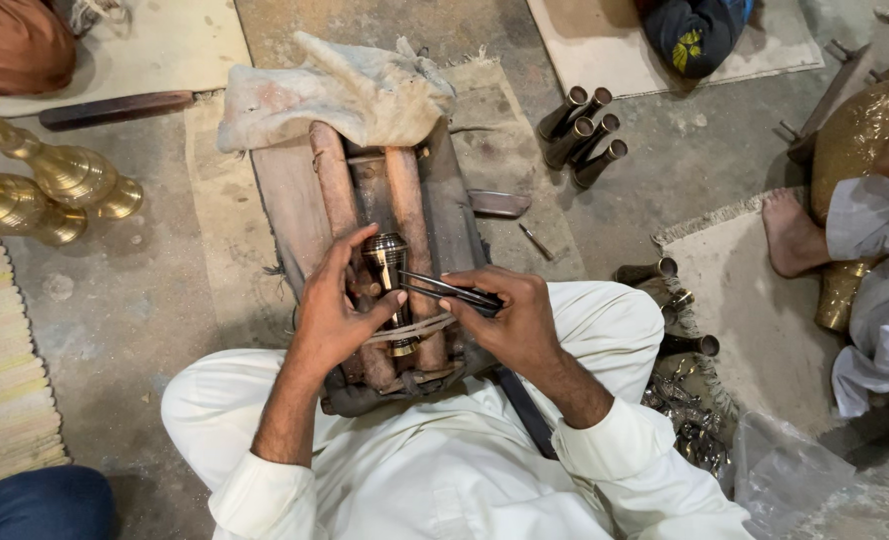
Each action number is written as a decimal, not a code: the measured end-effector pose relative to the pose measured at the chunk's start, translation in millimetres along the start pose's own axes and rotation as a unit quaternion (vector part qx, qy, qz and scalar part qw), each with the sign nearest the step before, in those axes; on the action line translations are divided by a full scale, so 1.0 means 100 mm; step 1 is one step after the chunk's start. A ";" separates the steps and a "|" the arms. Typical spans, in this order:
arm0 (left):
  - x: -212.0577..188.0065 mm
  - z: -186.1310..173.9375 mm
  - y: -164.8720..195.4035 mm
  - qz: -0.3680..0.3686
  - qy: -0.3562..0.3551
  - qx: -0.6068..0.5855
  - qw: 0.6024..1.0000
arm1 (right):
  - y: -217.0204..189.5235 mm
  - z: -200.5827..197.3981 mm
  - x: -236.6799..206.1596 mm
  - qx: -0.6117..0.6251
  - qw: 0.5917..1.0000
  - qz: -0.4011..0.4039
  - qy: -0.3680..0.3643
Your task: The person hammers a brass object secured in a wooden jig to shape it, then uses pliers to adjust the object's surface. The person continues hammering the object while it remains in the jig.
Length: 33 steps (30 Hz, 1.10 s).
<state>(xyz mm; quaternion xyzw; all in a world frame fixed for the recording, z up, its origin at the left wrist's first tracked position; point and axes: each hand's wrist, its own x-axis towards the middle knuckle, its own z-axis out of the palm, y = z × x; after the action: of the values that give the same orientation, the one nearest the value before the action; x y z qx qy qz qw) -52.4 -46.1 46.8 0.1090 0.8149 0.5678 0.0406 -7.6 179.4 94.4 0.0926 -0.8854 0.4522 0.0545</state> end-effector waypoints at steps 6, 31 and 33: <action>0.01 0.00 -0.01 0.036 0.010 -0.003 0.999 | -0.19 -0.05 0.07 -0.112 0.989 -0.097 -0.015; 0.04 -0.02 -0.06 0.098 0.007 0.025 0.995 | -0.57 0.06 0.40 -0.356 0.904 -0.211 -0.106; 0.04 -0.05 -0.02 0.115 0.002 0.019 0.993 | -0.44 -0.02 0.36 -0.315 0.928 -0.161 -0.117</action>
<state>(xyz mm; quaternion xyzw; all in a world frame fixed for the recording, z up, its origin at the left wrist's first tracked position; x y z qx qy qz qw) -57.8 -50.7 47.3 0.2019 0.8075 0.5534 -0.0291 -33.1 151.4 136.9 0.2642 -0.9555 0.1216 0.0487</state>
